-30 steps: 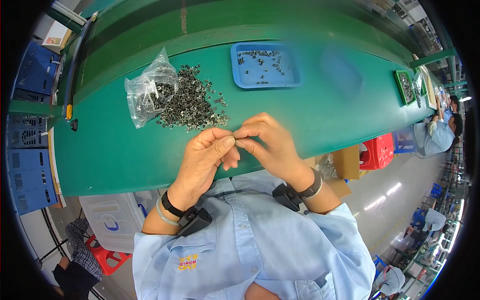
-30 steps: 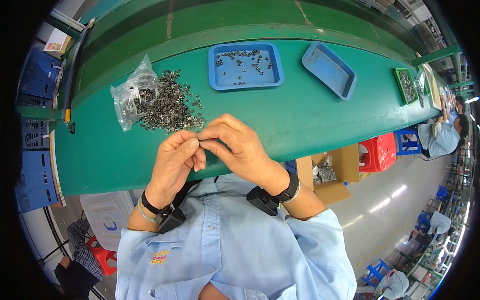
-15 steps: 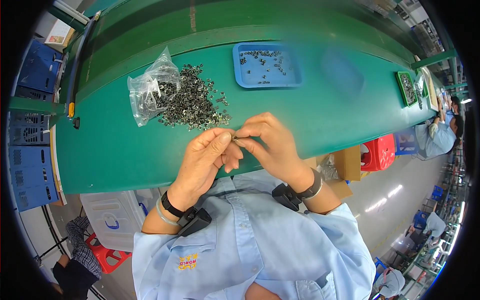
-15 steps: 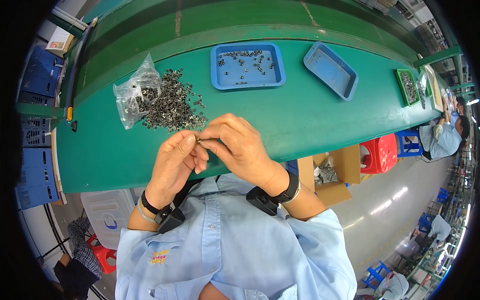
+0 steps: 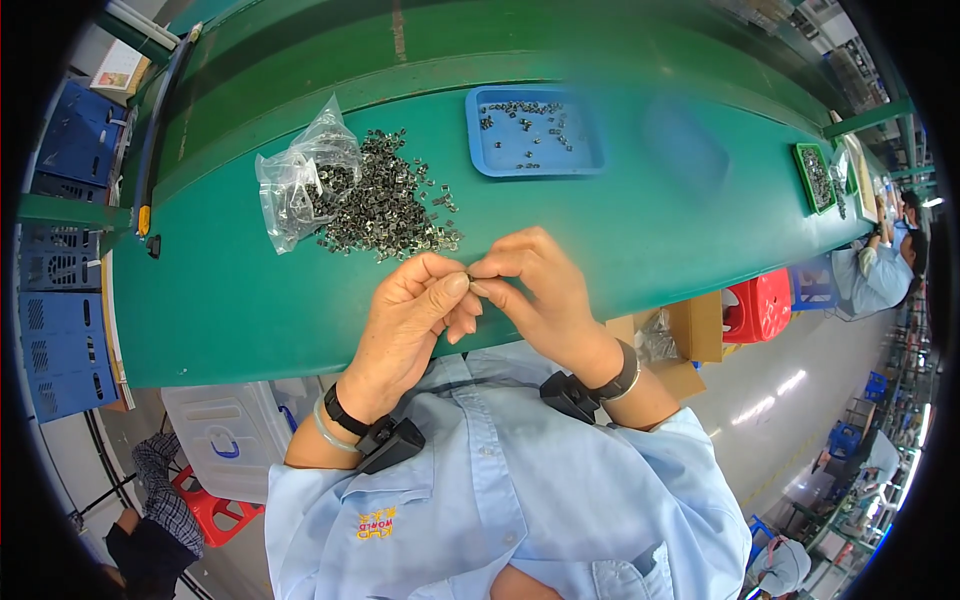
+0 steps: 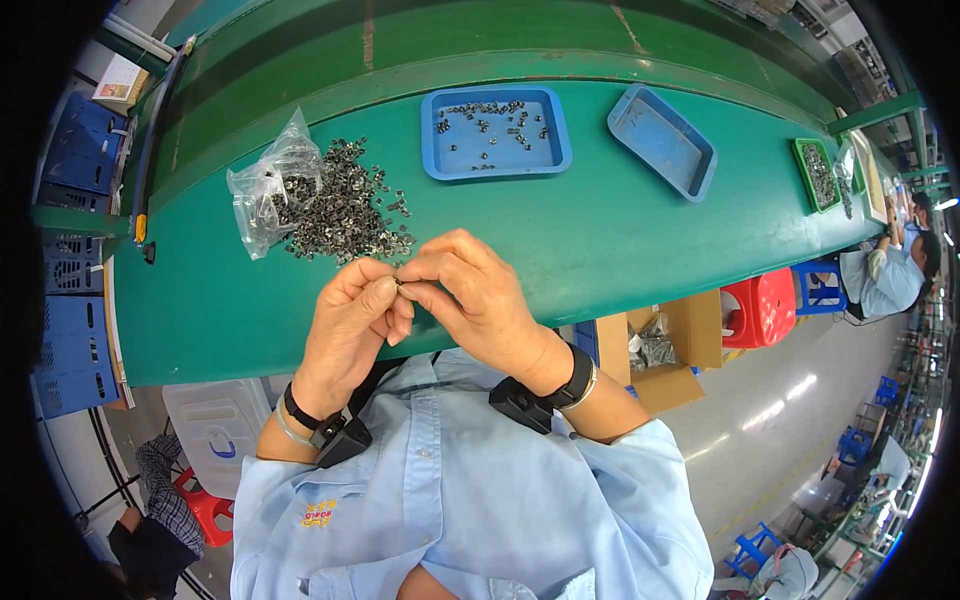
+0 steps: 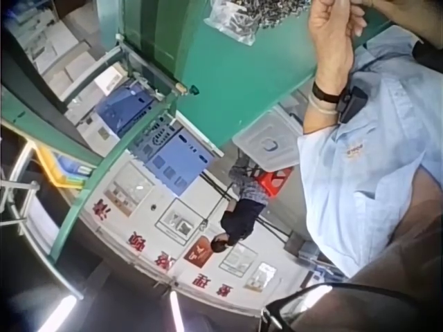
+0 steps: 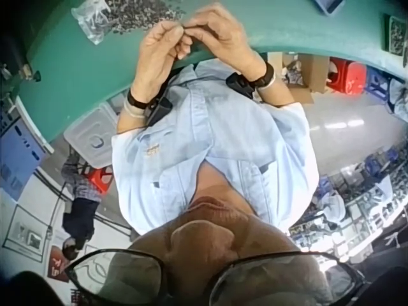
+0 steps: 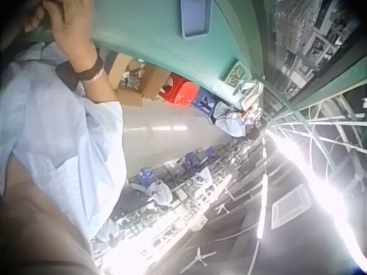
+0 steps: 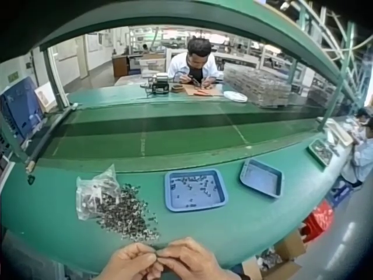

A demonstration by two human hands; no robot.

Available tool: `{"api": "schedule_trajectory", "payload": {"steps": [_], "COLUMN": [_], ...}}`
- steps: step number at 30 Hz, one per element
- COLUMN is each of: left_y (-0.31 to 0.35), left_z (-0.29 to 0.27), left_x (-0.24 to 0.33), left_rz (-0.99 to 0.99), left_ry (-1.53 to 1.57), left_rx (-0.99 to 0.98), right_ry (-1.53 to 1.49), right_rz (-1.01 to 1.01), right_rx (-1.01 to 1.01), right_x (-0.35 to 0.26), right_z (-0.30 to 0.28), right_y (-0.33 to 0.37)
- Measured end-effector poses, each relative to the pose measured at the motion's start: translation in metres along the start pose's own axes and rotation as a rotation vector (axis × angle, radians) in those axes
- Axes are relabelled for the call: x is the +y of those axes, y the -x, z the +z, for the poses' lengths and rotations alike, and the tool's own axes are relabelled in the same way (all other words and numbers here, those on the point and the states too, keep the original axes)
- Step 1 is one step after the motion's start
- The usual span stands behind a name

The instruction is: The person picks up a metal component from a pile by hand, rotates it between their fingers, and places it into a blue tray, repeating the process several times.

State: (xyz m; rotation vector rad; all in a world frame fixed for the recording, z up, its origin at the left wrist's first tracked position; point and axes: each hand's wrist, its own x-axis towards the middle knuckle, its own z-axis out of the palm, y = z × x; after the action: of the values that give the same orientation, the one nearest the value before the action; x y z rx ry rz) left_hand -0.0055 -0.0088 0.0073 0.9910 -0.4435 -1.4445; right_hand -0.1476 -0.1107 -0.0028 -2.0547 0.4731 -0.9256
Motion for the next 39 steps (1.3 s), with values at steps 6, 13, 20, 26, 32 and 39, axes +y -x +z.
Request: {"api": "schedule_trajectory", "payload": {"steps": [6, 13, 20, 26, 32, 39], "left_y": [-0.0005, -0.0002, 0.0026, 0.0039, 0.0015, 0.0010], "left_z": [0.0019, 0.0009, 0.0018, 0.0032, -0.0017, -0.0036], "left_x": [0.0004, 0.0005, 0.0041, 0.0033, -0.0022, -0.0023], "left_rz": [0.016, 0.037, 0.021, 0.022, 0.039, 0.047], "left_ry": [0.023, 0.004, -0.040, 0.102, 0.213, 0.204], "left_rx": [-0.012, -0.036, -0.025, -0.055, -0.118, -0.092], "right_ry": [-0.070, -0.084, -0.036, -0.091, -0.111, -0.087], "right_rz": [0.018, 0.017, -0.044, -0.023, -0.001, -0.011], "right_rx": [-0.006, -0.009, -0.015, 0.014, 0.011, 0.006], "right_x": [-0.0018, -0.0031, 0.0001, -0.0028, -0.0056, -0.0070], "right_z": [-0.0005, -0.0019, -0.0025, -0.0006, 0.0023, 0.0051], "right_y": [0.0000, 0.0002, 0.0004, -0.0005, 0.0006, 0.0019]}}
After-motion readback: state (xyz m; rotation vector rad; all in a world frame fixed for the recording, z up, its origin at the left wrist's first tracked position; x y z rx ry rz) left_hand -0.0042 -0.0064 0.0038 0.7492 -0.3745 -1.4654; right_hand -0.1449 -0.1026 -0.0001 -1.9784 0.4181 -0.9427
